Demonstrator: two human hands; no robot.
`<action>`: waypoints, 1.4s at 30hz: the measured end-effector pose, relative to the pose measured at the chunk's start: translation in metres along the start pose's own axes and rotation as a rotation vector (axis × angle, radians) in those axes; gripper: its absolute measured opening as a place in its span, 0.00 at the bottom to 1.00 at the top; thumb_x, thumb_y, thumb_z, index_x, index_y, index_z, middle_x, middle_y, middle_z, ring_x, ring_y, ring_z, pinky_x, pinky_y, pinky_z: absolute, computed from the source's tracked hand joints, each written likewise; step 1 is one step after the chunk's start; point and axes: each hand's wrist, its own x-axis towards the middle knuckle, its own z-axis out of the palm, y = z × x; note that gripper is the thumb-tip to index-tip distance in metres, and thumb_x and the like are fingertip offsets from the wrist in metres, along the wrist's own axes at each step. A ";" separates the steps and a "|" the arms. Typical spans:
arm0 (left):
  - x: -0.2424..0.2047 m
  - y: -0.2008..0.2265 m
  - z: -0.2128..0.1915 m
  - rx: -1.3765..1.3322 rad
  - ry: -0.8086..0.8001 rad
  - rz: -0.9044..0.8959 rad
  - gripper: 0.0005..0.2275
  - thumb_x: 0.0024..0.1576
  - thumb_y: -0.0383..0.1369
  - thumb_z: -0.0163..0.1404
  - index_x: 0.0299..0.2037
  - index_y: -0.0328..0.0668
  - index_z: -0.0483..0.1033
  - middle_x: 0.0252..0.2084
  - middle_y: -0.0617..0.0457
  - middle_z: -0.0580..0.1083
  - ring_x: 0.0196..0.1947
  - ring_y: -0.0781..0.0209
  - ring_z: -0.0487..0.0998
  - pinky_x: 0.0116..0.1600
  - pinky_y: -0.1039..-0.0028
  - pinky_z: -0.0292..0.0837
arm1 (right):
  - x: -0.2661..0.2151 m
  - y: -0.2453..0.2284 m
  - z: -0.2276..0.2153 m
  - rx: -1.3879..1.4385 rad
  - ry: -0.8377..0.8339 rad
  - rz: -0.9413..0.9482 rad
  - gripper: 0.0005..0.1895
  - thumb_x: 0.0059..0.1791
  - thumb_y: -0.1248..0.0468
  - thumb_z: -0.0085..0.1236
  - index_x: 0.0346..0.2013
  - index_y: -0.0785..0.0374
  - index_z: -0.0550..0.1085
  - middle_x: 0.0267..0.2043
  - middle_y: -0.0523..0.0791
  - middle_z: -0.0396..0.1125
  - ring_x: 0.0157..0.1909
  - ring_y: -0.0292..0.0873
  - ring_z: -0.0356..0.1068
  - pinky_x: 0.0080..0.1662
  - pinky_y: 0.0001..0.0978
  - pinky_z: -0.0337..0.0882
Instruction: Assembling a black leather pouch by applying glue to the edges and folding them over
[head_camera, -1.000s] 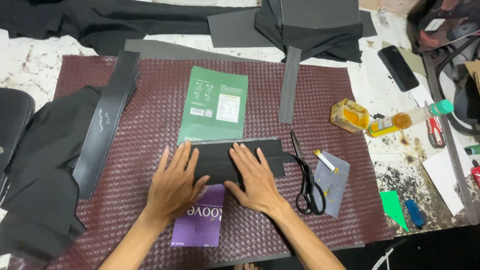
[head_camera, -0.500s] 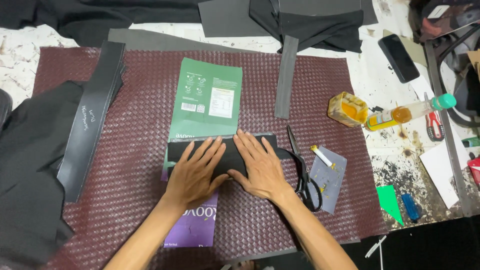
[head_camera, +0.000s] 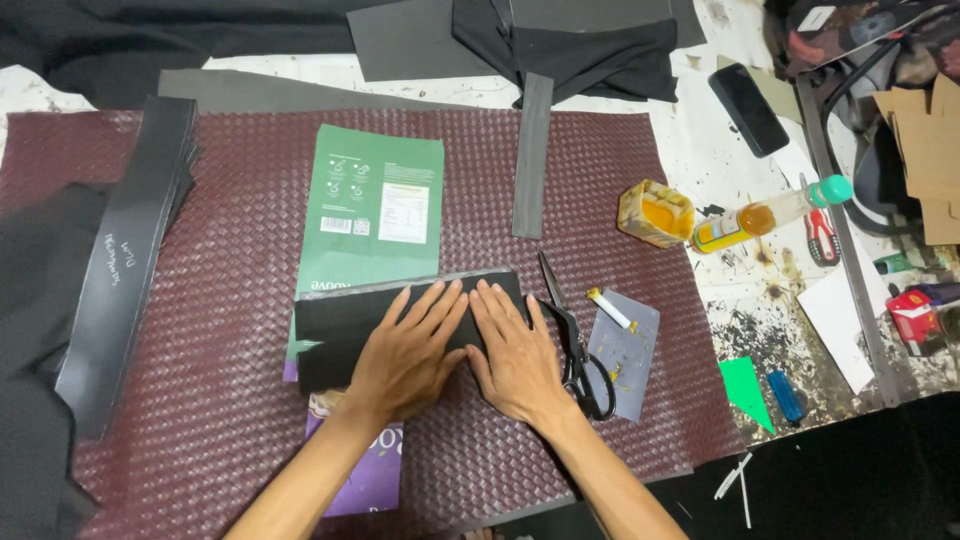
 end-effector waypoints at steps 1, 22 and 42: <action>0.001 -0.002 -0.002 0.002 -0.021 -0.015 0.27 0.66 0.50 0.36 0.71 0.44 0.62 0.74 0.48 0.61 0.75 0.50 0.57 0.76 0.50 0.46 | 0.002 -0.001 -0.002 0.001 -0.046 0.023 0.34 0.54 0.50 0.47 0.72 0.63 0.60 0.74 0.53 0.57 0.74 0.53 0.56 0.69 0.64 0.48; -0.002 0.004 -0.008 0.093 0.010 -0.080 0.30 0.62 0.53 0.40 0.70 0.44 0.64 0.73 0.50 0.63 0.73 0.54 0.62 0.74 0.55 0.53 | 0.004 0.003 -0.003 -0.055 -0.195 0.275 0.40 0.54 0.44 0.41 0.75 0.65 0.52 0.78 0.54 0.46 0.78 0.54 0.45 0.71 0.66 0.35; -0.090 -0.031 -0.051 0.372 -0.037 -0.358 0.33 0.64 0.52 0.31 0.71 0.31 0.56 0.77 0.40 0.57 0.76 0.49 0.56 0.77 0.53 0.49 | 0.020 -0.037 0.017 -0.065 -0.107 0.116 0.35 0.55 0.53 0.38 0.75 0.67 0.52 0.79 0.52 0.46 0.79 0.52 0.45 0.71 0.64 0.41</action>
